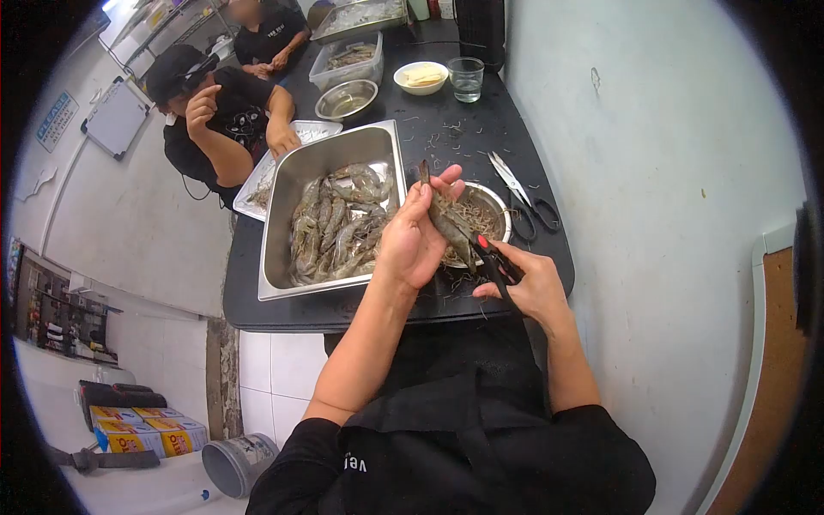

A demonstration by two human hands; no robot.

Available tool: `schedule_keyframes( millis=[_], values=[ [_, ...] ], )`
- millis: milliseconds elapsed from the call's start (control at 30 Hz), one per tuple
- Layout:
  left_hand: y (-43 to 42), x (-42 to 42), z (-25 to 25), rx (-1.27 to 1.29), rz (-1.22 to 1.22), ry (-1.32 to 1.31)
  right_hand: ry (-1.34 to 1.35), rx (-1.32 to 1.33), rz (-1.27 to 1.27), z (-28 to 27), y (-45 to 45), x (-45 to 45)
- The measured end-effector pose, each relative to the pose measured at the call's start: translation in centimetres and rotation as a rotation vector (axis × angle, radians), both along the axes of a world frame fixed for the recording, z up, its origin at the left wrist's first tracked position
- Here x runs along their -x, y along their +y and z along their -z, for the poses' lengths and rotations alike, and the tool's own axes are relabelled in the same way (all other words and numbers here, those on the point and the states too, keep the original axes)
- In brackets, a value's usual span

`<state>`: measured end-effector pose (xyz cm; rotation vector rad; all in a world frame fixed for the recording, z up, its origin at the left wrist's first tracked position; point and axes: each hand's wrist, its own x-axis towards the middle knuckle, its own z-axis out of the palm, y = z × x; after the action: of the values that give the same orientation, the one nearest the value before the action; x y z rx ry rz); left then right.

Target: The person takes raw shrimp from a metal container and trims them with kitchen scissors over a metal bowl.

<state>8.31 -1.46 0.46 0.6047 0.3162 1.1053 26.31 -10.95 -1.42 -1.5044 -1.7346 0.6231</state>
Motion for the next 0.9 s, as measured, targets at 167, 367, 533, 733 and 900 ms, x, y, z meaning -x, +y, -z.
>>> schedule_keyframes(
  millis=[167, 367, 533, 733, 900],
  values=[
    [-0.1, 0.0, 0.0, 0.035, 0.042, -0.076, 0.140, -0.040, 0.016, 0.7, -0.1, 0.2],
    [0.0, -0.2, 0.1, 0.035, 0.022, -0.088, 0.038, 0.073, 0.042, 0.7, -0.2, 0.1],
    [0.2, -0.1, 0.4, 0.047, 0.006, -0.075, 0.137, 0.053, 0.025, 0.5, -0.1, 0.5],
    [0.1, 0.0, 0.3, 0.070, 0.027, -0.077, 0.142, -0.040, 0.000, 0.9, 0.1, 0.3],
    [0.3, 0.0, 0.6, 0.026, 0.030, -0.059, 0.086, 0.050, 0.053, 0.6, -0.1, 0.4]
  ],
)
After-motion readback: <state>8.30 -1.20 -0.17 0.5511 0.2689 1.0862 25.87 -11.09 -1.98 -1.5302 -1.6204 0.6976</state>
